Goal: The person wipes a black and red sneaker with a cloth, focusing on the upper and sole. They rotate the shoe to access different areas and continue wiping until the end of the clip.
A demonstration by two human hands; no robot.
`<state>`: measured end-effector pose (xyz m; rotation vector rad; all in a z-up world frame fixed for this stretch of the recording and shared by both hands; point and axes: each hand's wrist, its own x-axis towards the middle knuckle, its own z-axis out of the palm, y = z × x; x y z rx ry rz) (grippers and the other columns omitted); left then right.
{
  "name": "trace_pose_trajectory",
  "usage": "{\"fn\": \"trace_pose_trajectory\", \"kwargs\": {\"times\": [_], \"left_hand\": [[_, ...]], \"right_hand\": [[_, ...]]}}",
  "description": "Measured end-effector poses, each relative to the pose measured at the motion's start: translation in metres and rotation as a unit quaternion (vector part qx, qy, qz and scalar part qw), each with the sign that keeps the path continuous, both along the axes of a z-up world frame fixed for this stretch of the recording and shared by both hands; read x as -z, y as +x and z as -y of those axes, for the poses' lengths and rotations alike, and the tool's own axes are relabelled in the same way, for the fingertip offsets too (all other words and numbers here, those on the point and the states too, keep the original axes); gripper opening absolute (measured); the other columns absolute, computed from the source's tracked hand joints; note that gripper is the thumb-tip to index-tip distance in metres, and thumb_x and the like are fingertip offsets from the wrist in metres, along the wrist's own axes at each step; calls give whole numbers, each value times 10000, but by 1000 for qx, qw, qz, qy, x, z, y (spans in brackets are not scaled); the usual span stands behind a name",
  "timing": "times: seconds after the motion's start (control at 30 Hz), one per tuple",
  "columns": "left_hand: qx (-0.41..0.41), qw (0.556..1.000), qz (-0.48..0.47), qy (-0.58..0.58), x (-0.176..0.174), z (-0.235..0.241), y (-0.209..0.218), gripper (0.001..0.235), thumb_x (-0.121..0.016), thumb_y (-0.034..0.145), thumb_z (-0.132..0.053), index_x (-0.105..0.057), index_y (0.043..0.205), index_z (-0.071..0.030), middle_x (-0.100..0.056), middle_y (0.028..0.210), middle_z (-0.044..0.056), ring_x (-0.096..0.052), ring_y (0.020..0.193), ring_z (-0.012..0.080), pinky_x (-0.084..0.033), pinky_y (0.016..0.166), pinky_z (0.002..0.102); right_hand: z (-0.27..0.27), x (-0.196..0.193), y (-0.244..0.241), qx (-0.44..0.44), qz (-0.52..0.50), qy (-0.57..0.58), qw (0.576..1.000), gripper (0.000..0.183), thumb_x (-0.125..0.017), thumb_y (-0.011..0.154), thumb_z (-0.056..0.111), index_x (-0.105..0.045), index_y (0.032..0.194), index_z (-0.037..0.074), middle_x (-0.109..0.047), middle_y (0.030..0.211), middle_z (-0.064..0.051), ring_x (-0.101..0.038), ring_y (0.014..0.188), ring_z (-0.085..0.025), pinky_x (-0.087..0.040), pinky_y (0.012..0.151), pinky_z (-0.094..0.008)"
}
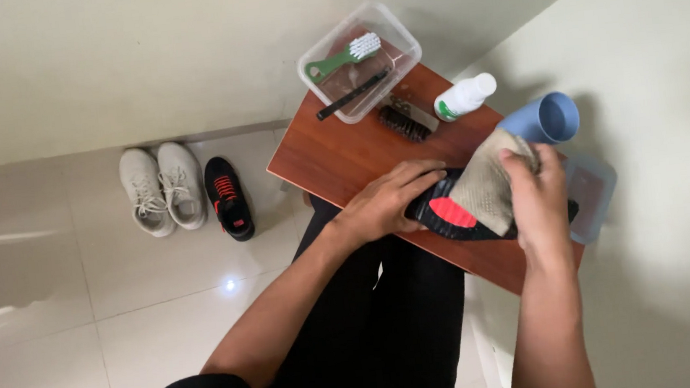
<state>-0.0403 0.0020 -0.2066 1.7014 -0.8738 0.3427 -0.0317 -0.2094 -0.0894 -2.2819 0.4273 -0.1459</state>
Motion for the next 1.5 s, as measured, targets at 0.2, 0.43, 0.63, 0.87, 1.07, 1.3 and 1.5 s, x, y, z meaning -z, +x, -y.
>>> {"fn": "trace_pose_trajectory", "kwargs": {"times": [0.2, 0.43, 0.63, 0.87, 1.07, 1.3, 1.5], "left_hand": [[-11, 987, -35, 155, -9, -15, -1, 960, -946, 679, -158, -463, 1501, -57, -471, 1519, 194, -497, 1354, 433, -494, 1018, 584], [5, 974, -27, 223, -3, -12, 0, 898, -860, 836, -242, -359, 1575, -142, -485, 1523, 126, -489, 1364, 307, -394, 998, 417], [-14, 968, -83, 237, -11, -10, 5, 682, -644, 1008, -393, -375, 1570, -116, -527, 1393, 139, -578, 1133, 365, -440, 980, 452], [-71, 949, -112, 287, -9, -3, -7, 768, -659, 950, -546, -396, 1591, -215, -495, 1399, 61, -515, 1230, 271, -368, 1000, 404], [-90, 947, -119, 283, -22, -2, -18, 764, -672, 946, -532, -412, 1578, -190, -454, 1445, 95, -505, 1206, 290, -355, 1015, 418], [-88, 957, -103, 258, -21, -8, -25, 818, -723, 904, -529, -427, 1567, -151, -474, 1459, 117, -514, 1221, 300, -334, 1042, 430], [-105, 952, -201, 206, -22, -10, -36, 828, -707, 926, -557, -444, 1545, -74, -541, 1371, 175, -532, 1261, 352, -375, 1031, 461]], "right_hand": [[0, 4, -20, 23, 88, 275, 957, 219, -620, 1005, 137, -547, 1207, 97, -546, 1165, -28, -582, 1178, -170, -503, 997, -320], [52, -26, -71, 119, 188, 441, 870, 363, -688, 858, 15, -683, 1220, 36, -748, 1127, -122, -752, 1028, -275, -646, 923, -445], [81, 1, -114, 204, 194, 335, 899, 364, -610, 892, 26, -631, 1245, 113, -713, 1098, -19, -704, 988, -145, -625, 873, -292], [43, 45, -133, 61, 172, 117, 976, 523, -754, 913, 76, -482, 1352, -8, -591, 1152, -167, -570, 1090, -254, -504, 983, -423], [-3, 52, -136, 9, 125, 109, 986, 452, -831, 831, 110, -608, 1210, 8, -645, 972, -133, -626, 937, -201, -533, 876, -372], [19, 74, -137, 22, 96, 181, 979, 411, -813, 806, 112, -643, 1175, 52, -638, 928, -57, -595, 865, -155, -515, 826, -331], [33, 85, -148, 16, 66, 178, 982, 436, -816, 781, 134, -655, 1178, 50, -635, 936, -81, -594, 888, -192, -502, 846, -368]]}}
